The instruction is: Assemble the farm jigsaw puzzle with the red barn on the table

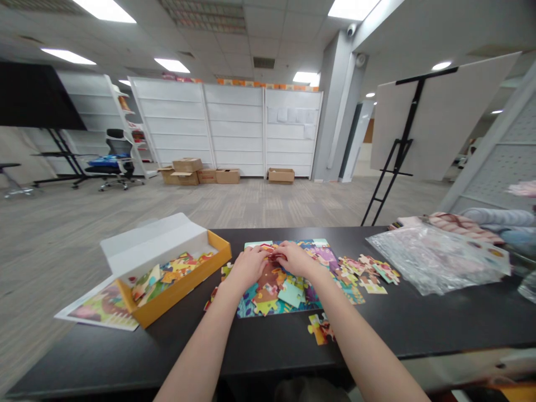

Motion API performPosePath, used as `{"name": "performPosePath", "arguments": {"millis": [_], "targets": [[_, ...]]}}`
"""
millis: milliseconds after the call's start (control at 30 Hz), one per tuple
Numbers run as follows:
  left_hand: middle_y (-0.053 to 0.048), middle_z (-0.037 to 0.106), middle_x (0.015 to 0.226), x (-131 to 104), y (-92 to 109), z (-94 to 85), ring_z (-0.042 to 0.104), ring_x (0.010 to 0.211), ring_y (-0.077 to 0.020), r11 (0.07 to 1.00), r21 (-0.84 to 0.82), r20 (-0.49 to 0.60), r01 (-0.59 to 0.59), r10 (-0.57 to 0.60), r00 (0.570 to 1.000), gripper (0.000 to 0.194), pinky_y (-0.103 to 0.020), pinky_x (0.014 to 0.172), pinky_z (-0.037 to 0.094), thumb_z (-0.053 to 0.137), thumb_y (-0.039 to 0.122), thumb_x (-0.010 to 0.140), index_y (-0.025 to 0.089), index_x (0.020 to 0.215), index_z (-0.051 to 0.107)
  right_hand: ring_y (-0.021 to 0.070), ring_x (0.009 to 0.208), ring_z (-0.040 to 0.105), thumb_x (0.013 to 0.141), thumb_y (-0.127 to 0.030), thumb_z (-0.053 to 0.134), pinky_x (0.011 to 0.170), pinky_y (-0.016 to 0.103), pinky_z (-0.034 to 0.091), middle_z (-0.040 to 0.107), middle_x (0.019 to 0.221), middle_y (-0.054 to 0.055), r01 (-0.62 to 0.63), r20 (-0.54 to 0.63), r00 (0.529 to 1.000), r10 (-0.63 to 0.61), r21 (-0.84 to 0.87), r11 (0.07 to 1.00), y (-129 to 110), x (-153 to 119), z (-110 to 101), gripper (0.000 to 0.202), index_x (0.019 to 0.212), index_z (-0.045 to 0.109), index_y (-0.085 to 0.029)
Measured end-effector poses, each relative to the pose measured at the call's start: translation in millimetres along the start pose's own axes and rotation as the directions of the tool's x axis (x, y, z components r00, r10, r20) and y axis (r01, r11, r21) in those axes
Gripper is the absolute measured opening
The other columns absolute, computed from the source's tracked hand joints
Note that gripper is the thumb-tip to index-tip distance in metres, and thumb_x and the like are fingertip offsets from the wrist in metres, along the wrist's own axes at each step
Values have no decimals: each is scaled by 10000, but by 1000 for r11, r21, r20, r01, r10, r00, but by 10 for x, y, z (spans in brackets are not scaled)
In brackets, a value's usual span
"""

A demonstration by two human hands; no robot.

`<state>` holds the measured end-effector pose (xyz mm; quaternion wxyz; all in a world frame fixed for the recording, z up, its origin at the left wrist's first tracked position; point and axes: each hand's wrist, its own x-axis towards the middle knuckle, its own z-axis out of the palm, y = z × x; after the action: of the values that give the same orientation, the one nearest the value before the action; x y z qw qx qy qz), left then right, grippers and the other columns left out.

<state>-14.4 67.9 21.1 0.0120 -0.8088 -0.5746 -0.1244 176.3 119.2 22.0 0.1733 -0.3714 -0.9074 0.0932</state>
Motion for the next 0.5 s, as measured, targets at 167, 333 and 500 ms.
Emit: {"name": "performPosePath", "arguments": {"millis": [167, 333, 500], "targets": [[-89, 640, 1318, -53, 96, -138, 565, 1205, -280, 1000, 25, 0, 13, -13, 1000, 341, -417, 1020, 464, 467, 251, 975, 233, 1273, 630, 203, 1062, 630, 933, -160, 525, 962, 323, 457, 703, 1121, 108, -22, -79, 996, 30, 105, 994, 60, 13, -38, 284, 1161, 693, -183], [-97, 694, 1126, -186, 474, -398, 640, 1079, -253, 997, -71, 55, -26, 30, 998, 235, -369, 933, 506, 479, 278, 963, 202, 1039, 688, 200, 946, 656, 946, -294, 484, 875, 325, 491, 725, 1080, 101, -148, -419, 865, 275, 311, 939, 239, 23, -239, 287, 1118, 677, -170], [-100, 688, 1139, -318, 788, -533, 625, 1096, -294, 967, -184, 144, -177, 205, 968, 403, -405, 958, 508, 701, 461, 822, 207, 1135, 683, 185, 741, 638, 917, -336, 468, 738, 294, 469, 738, 839, 68, -256, -493, 780, 386, 311, 915, 310, -46, -334, 298, 941, 714, -170]]}}
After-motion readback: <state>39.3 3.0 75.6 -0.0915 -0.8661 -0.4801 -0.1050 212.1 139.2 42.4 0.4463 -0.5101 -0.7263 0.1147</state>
